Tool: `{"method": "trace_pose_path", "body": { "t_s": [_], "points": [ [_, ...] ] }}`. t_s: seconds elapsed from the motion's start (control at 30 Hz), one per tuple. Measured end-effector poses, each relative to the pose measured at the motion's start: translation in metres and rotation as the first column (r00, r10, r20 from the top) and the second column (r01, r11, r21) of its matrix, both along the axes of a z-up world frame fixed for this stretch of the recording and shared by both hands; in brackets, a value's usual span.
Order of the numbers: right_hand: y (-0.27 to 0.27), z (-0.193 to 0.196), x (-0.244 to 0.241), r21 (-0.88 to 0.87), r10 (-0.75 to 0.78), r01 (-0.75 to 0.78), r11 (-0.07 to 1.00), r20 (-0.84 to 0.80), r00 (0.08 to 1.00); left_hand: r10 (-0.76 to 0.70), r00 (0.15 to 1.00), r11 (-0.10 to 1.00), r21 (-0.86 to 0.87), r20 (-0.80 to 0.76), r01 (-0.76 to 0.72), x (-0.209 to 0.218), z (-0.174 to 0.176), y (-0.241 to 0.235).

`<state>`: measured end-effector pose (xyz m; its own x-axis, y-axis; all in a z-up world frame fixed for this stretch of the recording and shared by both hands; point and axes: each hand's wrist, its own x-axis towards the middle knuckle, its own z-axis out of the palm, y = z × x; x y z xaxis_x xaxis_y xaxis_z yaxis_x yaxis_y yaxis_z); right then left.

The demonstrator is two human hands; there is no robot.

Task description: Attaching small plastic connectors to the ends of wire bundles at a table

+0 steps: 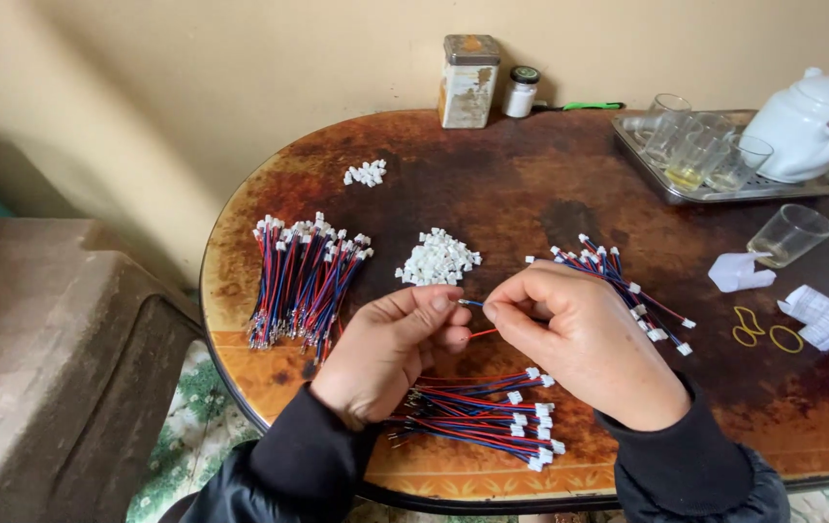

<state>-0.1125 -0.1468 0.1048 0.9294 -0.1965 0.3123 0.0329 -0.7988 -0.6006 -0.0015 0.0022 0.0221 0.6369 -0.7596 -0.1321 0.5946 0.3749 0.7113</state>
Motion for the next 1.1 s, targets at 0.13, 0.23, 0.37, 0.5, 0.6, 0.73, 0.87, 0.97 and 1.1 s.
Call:
{"method": "trace_pose_path", "body": {
  "t_s": [0.13,0.23,0.37,0.5,0.6,0.73,0.87,0.97,1.1],
  "points": [
    [0.006,-0.003,0.006,0.016,-0.048,0.050,0.999,-0.078,0.996,-0.006,0.999,1.000,-0.015,-0.048,0.005,0.006,-0.008,0.000],
    [0.011,-0.002,0.008,0.015,-0.101,0.104,0.994,-0.123,0.987,-0.002,0.998,1.000,0.014,-0.060,0.003,0.007,-0.010,0.001],
    [0.008,-0.003,0.008,-0.039,-0.109,0.105,0.994,-0.111,0.988,-0.017,0.999,1.000,0.000,-0.047,0.017,0.007,-0.010,0.003],
    [0.007,0.000,0.005,-0.058,-0.129,0.122,0.991,-0.152,0.980,-0.029,0.999,0.999,-0.013,-0.013,0.029,0.007,-0.012,0.004],
    [0.009,0.001,0.004,-0.025,-0.122,0.119,0.993,-0.151,0.981,-0.007,1.000,1.000,-0.011,-0.016,0.007,0.007,-0.010,0.004],
    [0.007,-0.001,0.004,-0.053,-0.090,0.084,0.995,-0.119,0.989,0.014,0.996,1.000,-0.022,-0.093,-0.016,0.007,-0.012,0.002],
    [0.006,-0.004,0.005,-0.074,-0.100,0.091,0.993,-0.129,0.987,0.045,0.990,0.999,-0.018,-0.132,-0.047,0.007,-0.013,0.002],
    [0.007,-0.003,0.005,-0.072,-0.101,0.091,0.993,-0.139,0.985,0.039,0.990,0.999,-0.020,-0.137,-0.042,0.007,-0.013,0.002],
    [0.008,-0.003,0.006,-0.066,-0.097,0.089,0.994,-0.139,0.986,0.019,0.991,1.000,-0.020,-0.134,-0.022,0.007,-0.014,0.003]
  ]
}}
